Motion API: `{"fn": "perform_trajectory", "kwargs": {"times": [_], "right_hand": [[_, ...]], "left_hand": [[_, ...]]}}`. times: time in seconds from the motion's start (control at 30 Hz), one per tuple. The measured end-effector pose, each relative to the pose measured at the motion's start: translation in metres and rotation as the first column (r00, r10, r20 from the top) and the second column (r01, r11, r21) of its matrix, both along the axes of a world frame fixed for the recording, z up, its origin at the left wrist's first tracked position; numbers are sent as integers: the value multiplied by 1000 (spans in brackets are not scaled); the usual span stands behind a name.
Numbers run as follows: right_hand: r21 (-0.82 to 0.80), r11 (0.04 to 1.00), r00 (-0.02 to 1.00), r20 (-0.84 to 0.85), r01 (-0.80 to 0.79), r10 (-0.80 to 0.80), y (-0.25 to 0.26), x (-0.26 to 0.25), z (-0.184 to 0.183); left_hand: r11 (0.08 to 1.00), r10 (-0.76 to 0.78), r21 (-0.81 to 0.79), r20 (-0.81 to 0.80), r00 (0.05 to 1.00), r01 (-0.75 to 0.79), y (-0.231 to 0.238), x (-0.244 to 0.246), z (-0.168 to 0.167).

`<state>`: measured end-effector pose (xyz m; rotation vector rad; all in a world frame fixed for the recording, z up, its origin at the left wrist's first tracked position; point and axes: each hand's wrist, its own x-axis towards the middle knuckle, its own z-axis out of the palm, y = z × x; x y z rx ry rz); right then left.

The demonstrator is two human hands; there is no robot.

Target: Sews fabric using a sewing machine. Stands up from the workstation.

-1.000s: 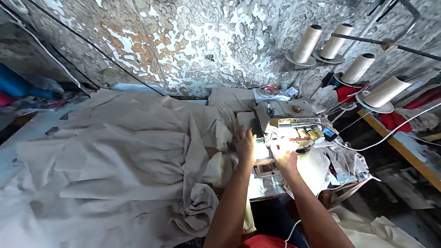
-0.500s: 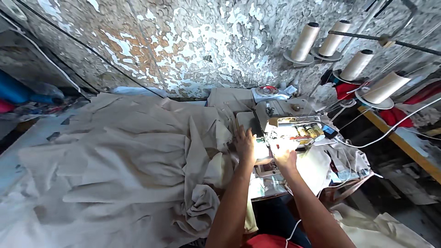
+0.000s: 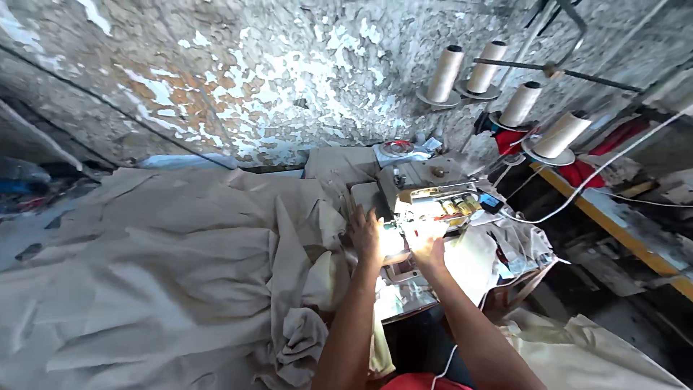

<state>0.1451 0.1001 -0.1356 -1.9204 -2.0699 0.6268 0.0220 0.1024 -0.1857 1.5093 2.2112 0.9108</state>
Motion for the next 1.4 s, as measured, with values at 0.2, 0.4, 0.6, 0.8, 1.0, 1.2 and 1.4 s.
{"fn": "perform_trajectory", "kwargs": {"times": [0.2, 0.4, 0.6, 0.8, 1.0, 1.2, 1.4], "right_hand": [[42, 999, 997, -78, 1, 2, 4, 1, -4], [72, 997, 970, -244, -1, 18, 9, 5, -10], [68, 998, 956, -294, 19, 2, 13, 6, -12], [99, 995, 971, -233, -25, 48, 11, 9, -11], [72, 997, 984, -172, -38, 50, 11, 10, -11], [52, 996, 990, -118, -67, 72, 8, 15, -7], [64, 990, 983, -127, -126, 133, 0, 21, -2]], "left_hand": [[1000, 23, -4, -2, 1000, -23, 0, -1, 0], [1000, 14, -6, 9, 1000, -14, -1, -1, 2], [1000, 17, -7, 17, 1000, -17, -1, 0, 3], [1000, 4, 1, 12, 1000, -4, -1, -1, 3], [1000, -7, 10, 8, 1000, 7, -1, -1, 2], [1000, -1, 8, 6, 1000, 1, -1, -1, 2], [961, 3, 278, -70, 998, 17, -4, 1, -6]]}}
